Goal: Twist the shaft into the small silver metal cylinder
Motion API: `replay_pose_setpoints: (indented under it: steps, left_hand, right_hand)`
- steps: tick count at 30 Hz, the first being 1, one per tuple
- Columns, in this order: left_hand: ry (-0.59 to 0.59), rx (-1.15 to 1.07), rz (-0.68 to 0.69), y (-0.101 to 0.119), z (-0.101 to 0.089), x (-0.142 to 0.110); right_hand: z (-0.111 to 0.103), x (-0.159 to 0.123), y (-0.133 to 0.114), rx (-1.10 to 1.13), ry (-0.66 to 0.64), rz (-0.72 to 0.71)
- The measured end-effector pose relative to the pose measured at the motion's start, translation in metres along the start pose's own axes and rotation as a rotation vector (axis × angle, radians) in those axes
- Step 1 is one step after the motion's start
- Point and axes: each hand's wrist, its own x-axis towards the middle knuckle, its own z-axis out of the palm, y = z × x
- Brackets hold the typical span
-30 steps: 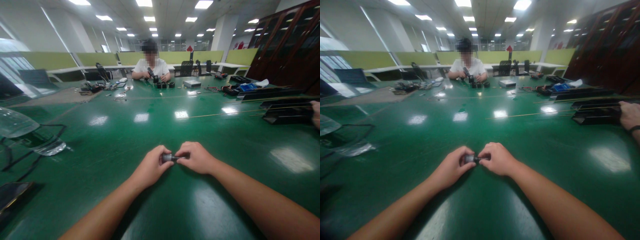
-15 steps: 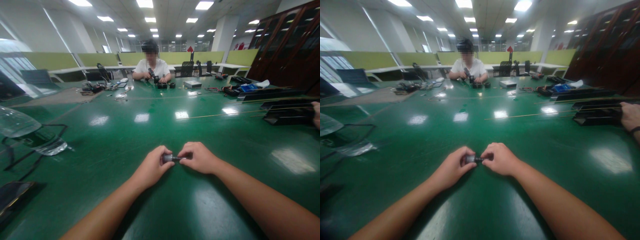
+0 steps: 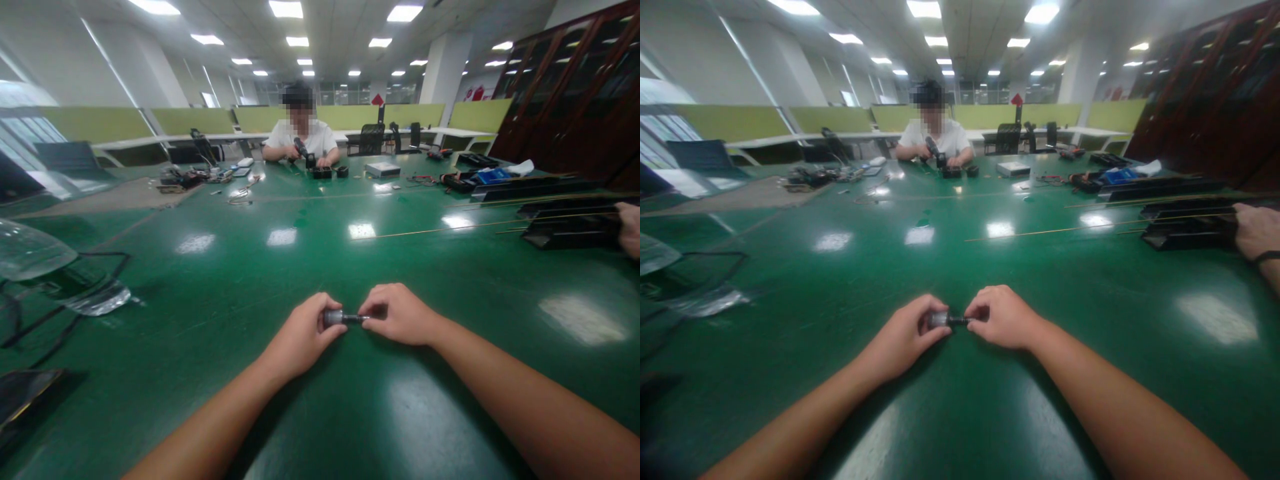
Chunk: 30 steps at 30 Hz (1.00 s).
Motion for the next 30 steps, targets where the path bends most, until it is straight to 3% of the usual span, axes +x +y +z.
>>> replay_pose_setpoints:
  steps: [18,30]
  left_hand:
    - [0.011,0.000,0.002,-0.001,-0.001,0.000]
    - [0.008,0.002,0.006,0.000,-0.001,-0.001]
  right_hand:
    - [-0.025,-0.004,0.016,0.033,-0.094,0.114]
    - [-0.029,-0.005,0.020,0.057,-0.109,0.148]
